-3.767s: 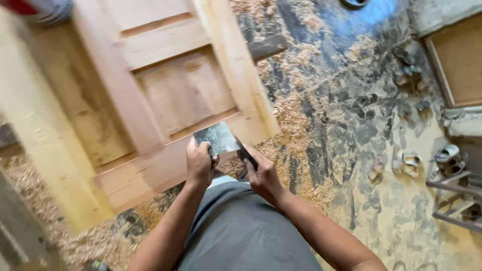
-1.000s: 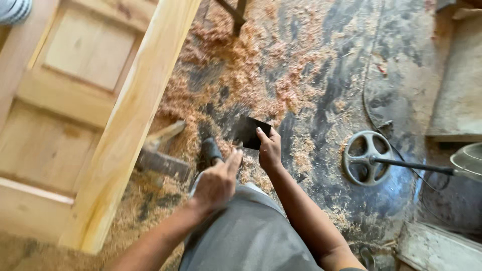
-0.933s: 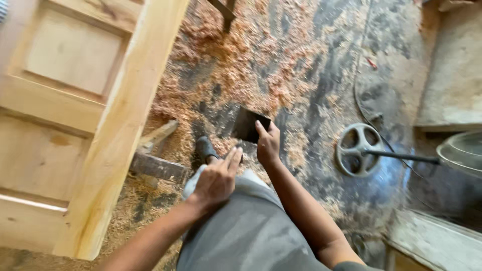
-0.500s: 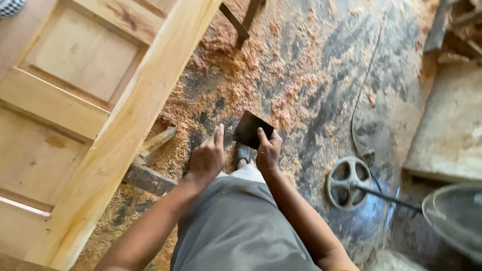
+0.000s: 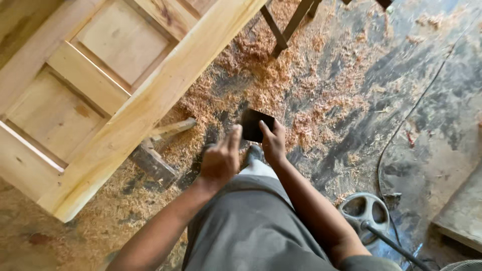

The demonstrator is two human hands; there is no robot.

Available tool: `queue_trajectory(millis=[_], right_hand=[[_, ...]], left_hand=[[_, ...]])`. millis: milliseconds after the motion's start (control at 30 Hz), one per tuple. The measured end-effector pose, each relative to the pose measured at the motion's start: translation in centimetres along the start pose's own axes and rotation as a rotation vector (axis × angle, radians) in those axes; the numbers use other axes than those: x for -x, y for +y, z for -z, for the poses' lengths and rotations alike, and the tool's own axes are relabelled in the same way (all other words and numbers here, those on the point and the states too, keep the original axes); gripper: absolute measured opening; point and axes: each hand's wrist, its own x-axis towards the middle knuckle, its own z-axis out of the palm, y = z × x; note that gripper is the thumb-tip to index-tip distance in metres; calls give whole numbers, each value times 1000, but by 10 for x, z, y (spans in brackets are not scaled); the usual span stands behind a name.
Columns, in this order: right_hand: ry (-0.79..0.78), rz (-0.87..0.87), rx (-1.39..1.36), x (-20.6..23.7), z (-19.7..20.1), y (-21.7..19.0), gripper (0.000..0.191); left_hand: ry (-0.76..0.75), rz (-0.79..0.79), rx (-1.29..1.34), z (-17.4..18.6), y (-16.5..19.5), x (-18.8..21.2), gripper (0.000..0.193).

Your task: The person applies wood filler to a paneled wooden door resting on sawhorses. They scoop filler from a can with a spreader, press it into gaps and seams on the door frame, and move along the door treating multiple joints, at one point repositioning the can on the door.

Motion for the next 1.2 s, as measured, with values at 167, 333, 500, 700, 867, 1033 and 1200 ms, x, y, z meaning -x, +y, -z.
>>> queue_trajectory(millis=[167,333,500,700,867,1033,1200], right_hand=[[-213,-43,-62,-1,17,-4,17],[-262,49,-22,-8,31,-7,16],[-133,-90,-79,-27,41,-16,22],[-78,108,262,-12,70,-38,21],[81,-89,-67,-17,75,-65,21],[58,360,205,0,70,-103,26],[-203,1061,509,16,57,-137,31]], left_hand=[[74,-177,-119,7,26,-31,40],[39,157,-38,14,20,-74,45],[150,-206,-172,-7,57,-48,37],[116,523,218,-34,-40,-95,21],[309,668,1161,-86,-77,-94,39],[238,1310,1757,-98,-54,-107,34],[-356,851,2461,-102,-4,-128,30]])
